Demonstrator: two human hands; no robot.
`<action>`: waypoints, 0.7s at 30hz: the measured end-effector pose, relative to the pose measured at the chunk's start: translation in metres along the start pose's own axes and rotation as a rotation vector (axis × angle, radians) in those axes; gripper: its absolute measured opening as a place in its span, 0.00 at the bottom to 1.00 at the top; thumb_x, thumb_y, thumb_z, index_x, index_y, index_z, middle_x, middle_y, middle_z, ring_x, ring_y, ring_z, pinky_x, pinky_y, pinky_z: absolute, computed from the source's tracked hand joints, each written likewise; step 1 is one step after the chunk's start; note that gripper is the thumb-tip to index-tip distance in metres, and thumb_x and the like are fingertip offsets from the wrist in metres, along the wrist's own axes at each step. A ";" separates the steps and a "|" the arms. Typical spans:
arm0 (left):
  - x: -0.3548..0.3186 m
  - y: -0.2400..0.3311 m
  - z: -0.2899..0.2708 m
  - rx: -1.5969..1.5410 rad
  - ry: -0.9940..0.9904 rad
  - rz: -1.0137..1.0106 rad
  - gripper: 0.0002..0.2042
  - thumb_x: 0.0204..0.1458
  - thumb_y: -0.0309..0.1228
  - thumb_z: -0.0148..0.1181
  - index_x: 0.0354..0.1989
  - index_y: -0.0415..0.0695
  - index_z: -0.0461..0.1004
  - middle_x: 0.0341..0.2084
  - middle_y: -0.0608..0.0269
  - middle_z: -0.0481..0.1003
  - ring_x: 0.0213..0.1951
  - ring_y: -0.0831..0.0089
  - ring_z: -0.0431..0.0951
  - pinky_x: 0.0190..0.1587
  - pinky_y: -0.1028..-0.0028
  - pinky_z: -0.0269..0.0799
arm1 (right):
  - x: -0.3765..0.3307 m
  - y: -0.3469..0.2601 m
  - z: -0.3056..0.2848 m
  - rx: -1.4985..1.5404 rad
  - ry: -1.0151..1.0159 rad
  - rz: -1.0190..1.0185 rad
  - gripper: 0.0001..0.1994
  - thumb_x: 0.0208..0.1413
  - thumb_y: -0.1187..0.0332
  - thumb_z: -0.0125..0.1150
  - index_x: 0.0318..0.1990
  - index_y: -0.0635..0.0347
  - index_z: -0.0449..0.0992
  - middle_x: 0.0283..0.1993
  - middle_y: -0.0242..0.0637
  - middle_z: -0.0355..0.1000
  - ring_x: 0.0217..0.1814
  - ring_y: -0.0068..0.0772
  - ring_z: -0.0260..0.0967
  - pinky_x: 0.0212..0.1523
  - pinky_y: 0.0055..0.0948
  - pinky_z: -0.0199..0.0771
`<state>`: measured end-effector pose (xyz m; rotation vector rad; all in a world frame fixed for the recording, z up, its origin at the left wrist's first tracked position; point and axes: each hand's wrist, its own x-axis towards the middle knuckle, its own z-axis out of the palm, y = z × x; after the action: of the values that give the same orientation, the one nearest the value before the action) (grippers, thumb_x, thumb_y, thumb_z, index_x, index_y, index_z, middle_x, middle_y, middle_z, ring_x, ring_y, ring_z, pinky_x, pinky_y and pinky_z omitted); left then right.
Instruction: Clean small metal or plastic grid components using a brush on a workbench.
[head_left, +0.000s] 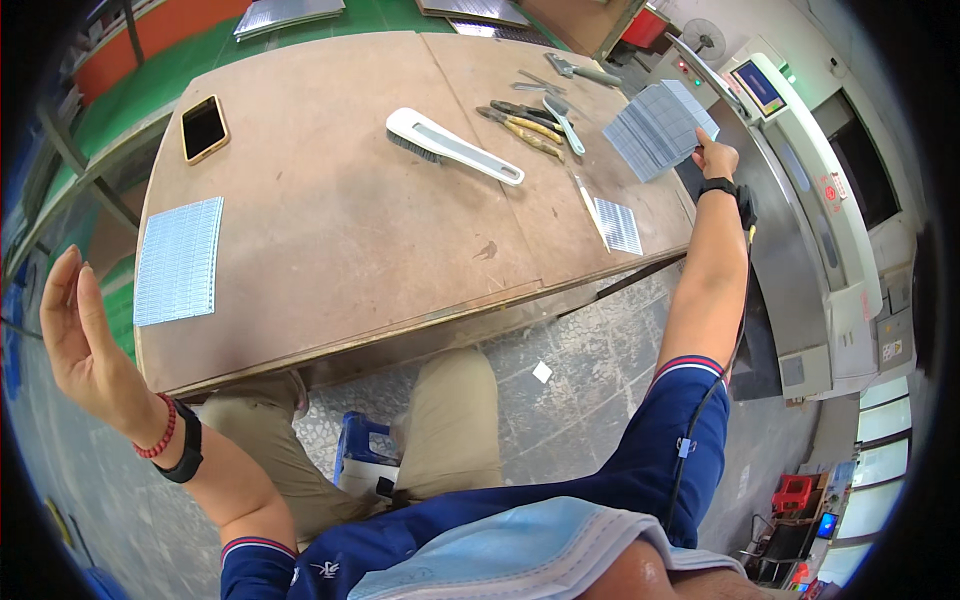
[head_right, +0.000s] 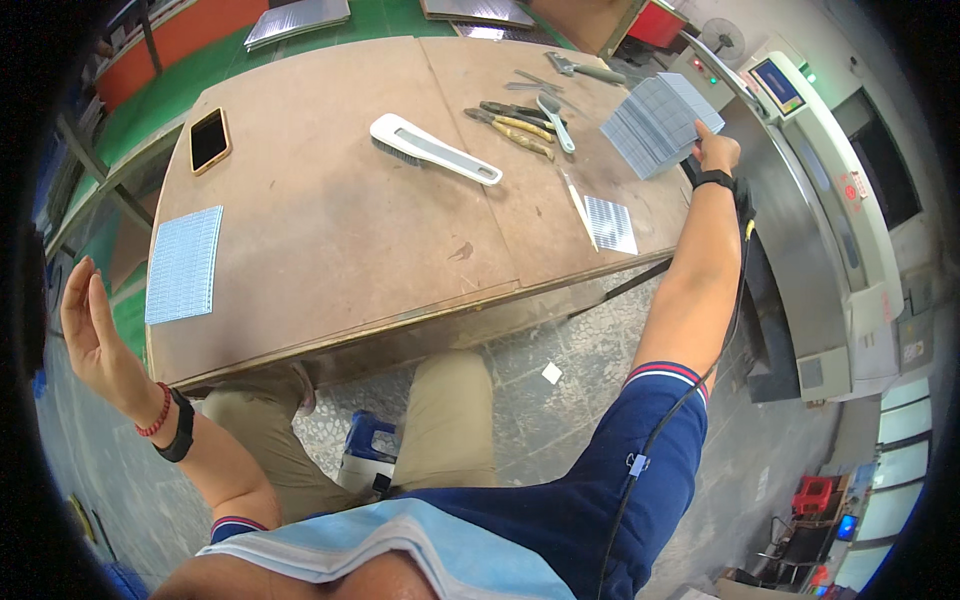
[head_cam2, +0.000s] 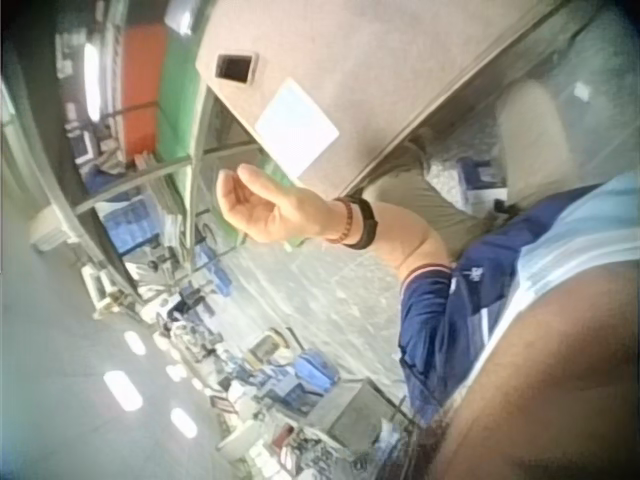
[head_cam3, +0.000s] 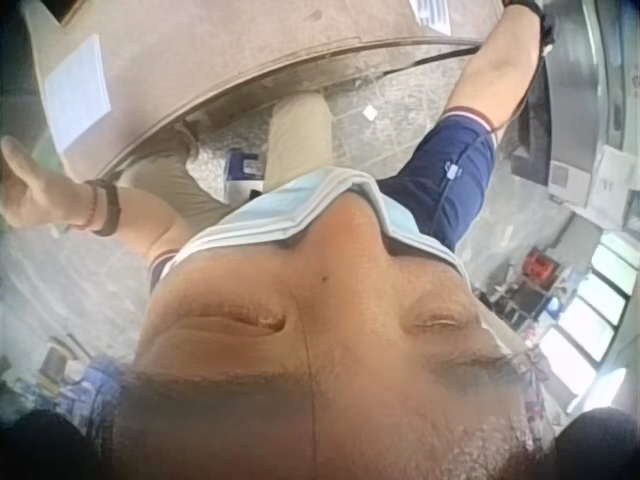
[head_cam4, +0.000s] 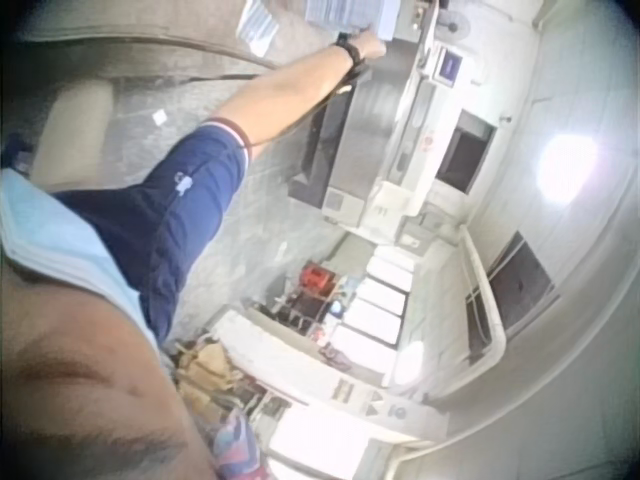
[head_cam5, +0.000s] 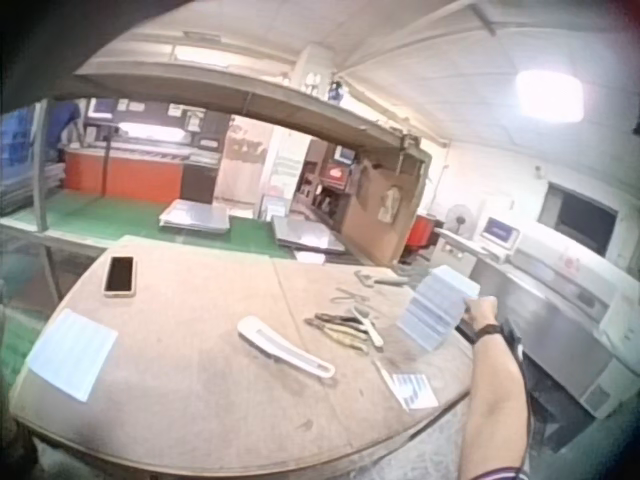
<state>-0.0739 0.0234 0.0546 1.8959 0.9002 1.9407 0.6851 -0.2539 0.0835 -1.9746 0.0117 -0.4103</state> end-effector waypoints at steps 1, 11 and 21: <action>0.000 0.000 0.001 -0.004 -0.009 0.018 0.12 0.60 0.21 0.55 0.50 0.32 0.73 0.48 0.55 0.76 0.50 0.72 0.76 0.54 0.75 0.70 | 0.006 0.001 -0.002 -0.002 -0.002 -0.004 0.19 0.40 0.61 0.80 0.30 0.69 0.80 0.32 0.43 0.78 0.24 0.33 0.75 0.27 0.35 0.79; -0.001 -0.018 -0.002 -0.033 -0.090 0.031 0.12 0.60 0.21 0.54 0.51 0.33 0.73 0.50 0.55 0.75 0.53 0.72 0.74 0.59 0.75 0.68 | 0.018 -0.005 -0.008 0.397 -0.068 0.359 0.12 0.53 0.67 0.70 0.39 0.60 0.74 0.34 0.36 0.64 0.33 0.32 0.67 0.32 0.36 0.79; -0.002 -0.007 -0.004 -0.008 -0.065 0.057 0.11 0.59 0.19 0.56 0.50 0.33 0.73 0.49 0.55 0.75 0.51 0.73 0.75 0.56 0.75 0.69 | -0.001 0.021 -0.052 0.795 -0.262 0.581 0.15 0.56 0.66 0.64 0.40 0.70 0.70 0.34 0.43 0.67 0.35 0.38 0.68 0.40 0.43 0.79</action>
<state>-0.0795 0.0267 0.0491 1.9879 0.8274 1.8998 0.6729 -0.3086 0.0845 -1.1467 0.2171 0.2126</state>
